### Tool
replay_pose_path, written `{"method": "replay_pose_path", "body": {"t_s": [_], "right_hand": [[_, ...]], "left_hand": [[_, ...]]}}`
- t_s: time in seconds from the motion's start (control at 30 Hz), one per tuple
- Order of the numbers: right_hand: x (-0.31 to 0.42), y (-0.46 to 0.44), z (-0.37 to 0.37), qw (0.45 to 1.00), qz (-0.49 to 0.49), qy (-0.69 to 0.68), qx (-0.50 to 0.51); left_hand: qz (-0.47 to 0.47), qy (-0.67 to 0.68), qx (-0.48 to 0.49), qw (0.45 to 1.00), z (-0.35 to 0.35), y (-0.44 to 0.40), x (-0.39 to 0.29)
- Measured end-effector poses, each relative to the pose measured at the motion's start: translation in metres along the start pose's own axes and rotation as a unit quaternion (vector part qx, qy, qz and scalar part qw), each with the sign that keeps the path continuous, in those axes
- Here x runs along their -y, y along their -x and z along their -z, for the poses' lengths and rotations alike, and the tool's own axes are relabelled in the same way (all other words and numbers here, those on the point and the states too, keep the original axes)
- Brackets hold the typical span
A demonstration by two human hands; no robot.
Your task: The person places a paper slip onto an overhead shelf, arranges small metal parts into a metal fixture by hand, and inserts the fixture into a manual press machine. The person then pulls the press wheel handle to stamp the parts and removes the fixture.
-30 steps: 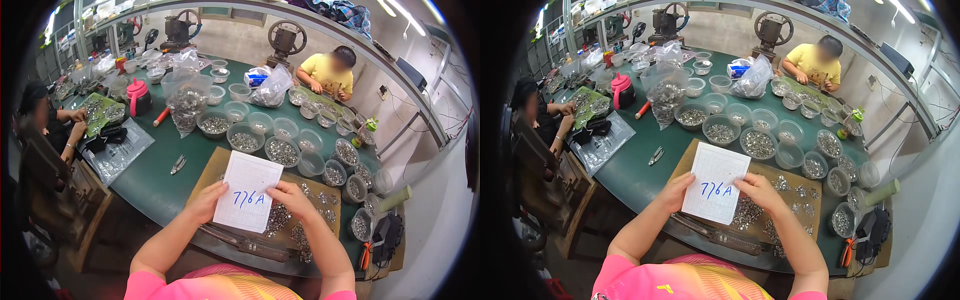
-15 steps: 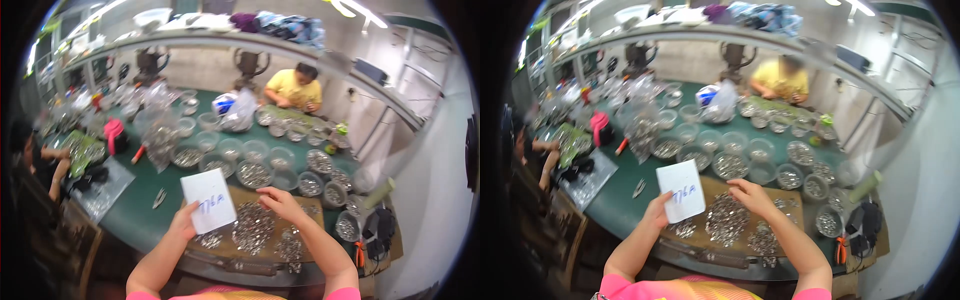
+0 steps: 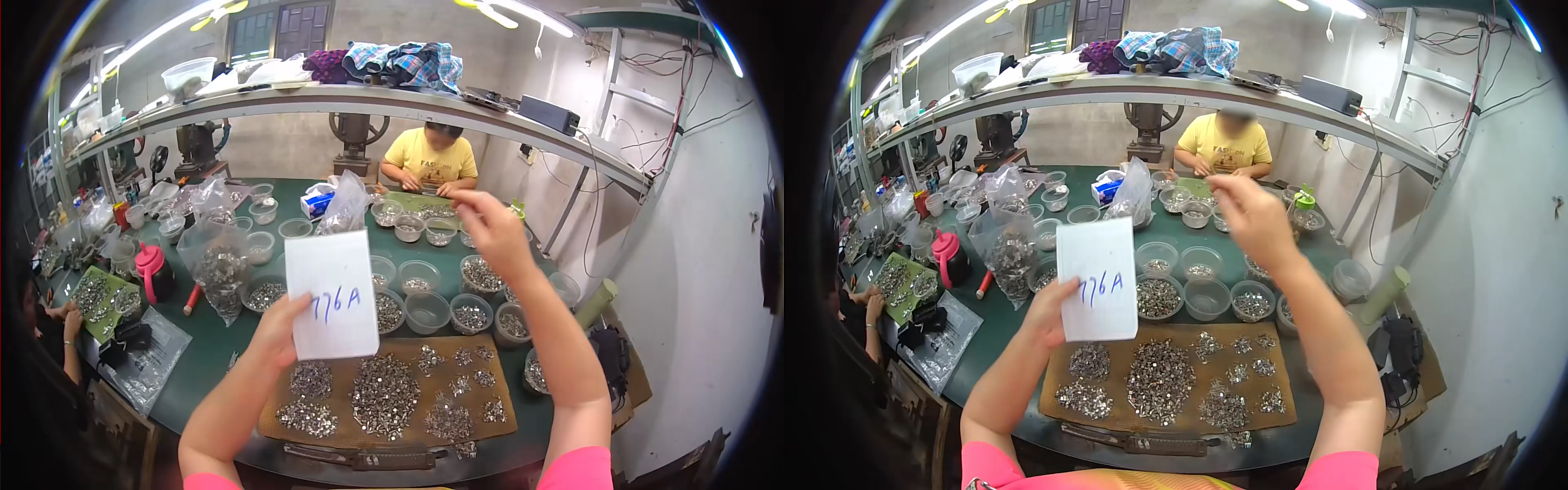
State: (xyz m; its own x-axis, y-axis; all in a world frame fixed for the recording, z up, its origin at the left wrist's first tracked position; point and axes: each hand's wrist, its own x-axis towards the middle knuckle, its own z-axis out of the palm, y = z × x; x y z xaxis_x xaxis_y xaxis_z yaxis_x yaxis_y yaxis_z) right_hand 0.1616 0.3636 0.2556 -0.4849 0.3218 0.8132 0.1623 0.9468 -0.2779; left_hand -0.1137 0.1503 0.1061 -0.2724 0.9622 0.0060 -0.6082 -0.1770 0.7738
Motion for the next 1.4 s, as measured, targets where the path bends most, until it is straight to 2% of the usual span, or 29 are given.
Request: {"method": "replay_pose_path", "body": {"t_s": [0.1, 0.17, 0.3, 0.37, 0.47, 0.57, 0.6, 0.63, 0.67, 0.73, 0.83, 0.9, 0.93, 1.03, 1.07, 1.2, 1.3, 1.37, 1.4], "right_hand": [[0.025, 0.022, -0.016, 0.973, 0.190, 0.123, -0.042], [0.032, 0.038, -0.026, 0.967, 0.221, 0.123, -0.030], [0.037, 0.046, -0.025, 0.957, 0.267, 0.113, -0.017], [0.035, 0.039, -0.015, 0.963, 0.248, 0.103, -0.015], [0.018, 0.024, -0.002, 0.969, 0.230, 0.075, -0.051], [0.008, 0.014, 0.017, 0.984, 0.158, -0.002, -0.076], [0.000, 0.012, 0.021, 0.986, 0.131, -0.041, -0.093], [-0.004, 0.010, 0.025, 0.985, 0.103, -0.080, -0.109], [0.002, 0.013, 0.034, 0.986, 0.030, -0.123, -0.110], [-0.001, 0.007, 0.044, 0.982, 0.034, -0.142, -0.124], [-0.012, 0.001, 0.057, 0.976, 0.005, -0.167, -0.137], [-0.013, -0.005, 0.065, 0.969, 0.000, -0.191, -0.156], [-0.017, -0.009, 0.066, 0.950, -0.020, -0.256, -0.175], [-0.022, -0.023, 0.075, 0.917, -0.037, -0.345, -0.198], [-0.019, -0.028, 0.078, 0.914, -0.045, -0.352, -0.199], [-0.023, -0.052, 0.082, 0.899, -0.025, -0.407, -0.159], [-0.024, -0.071, 0.079, 0.871, -0.020, -0.473, -0.135], [-0.023, -0.084, 0.075, 0.867, -0.022, -0.482, -0.121], [-0.023, -0.089, 0.072, 0.866, -0.025, -0.487, -0.114]], "left_hand": [[-0.023, -0.014, 0.048, 0.998, -0.047, -0.026, -0.030], [-0.045, -0.024, 0.083, 0.995, -0.076, -0.040, -0.045], [-0.031, -0.082, 0.106, 0.991, -0.120, -0.058, -0.058], [-0.013, -0.100, 0.131, 0.986, -0.132, -0.068, -0.058], [-0.029, -0.152, 0.105, 0.982, -0.164, -0.067, -0.060], [-0.091, -0.147, 0.182, 0.968, -0.180, -0.086, -0.071], [-0.125, -0.202, 0.210, 0.948, -0.177, -0.101, -0.079], [-0.161, -0.239, 0.209, 0.935, -0.183, -0.104, -0.090], [-0.196, -0.275, 0.196, 0.921, -0.190, -0.107, -0.098], [-0.268, -0.332, 0.161, 0.890, -0.202, -0.121, -0.111], [-0.414, -0.491, 0.103, 0.760, -0.216, -0.150, -0.130], [-0.507, -0.579, 0.065, 0.635, -0.225, -0.170, -0.144], [-0.546, -0.617, 0.045, 0.565, -0.227, -0.180, -0.150], [-0.652, -0.651, 0.025, 0.388, -0.235, -0.208, -0.167], [-0.664, -0.655, 0.039, 0.359, -0.238, -0.213, -0.171], [-0.583, -0.707, 0.062, 0.395, -0.259, -0.229, -0.178], [-0.572, -0.797, 0.088, 0.173, -0.267, -0.245, -0.193], [-0.528, -0.833, 0.064, 0.153, -0.276, -0.250, -0.200], [-0.524, -0.819, 0.090, 0.217, -0.281, -0.254, -0.200]]}}
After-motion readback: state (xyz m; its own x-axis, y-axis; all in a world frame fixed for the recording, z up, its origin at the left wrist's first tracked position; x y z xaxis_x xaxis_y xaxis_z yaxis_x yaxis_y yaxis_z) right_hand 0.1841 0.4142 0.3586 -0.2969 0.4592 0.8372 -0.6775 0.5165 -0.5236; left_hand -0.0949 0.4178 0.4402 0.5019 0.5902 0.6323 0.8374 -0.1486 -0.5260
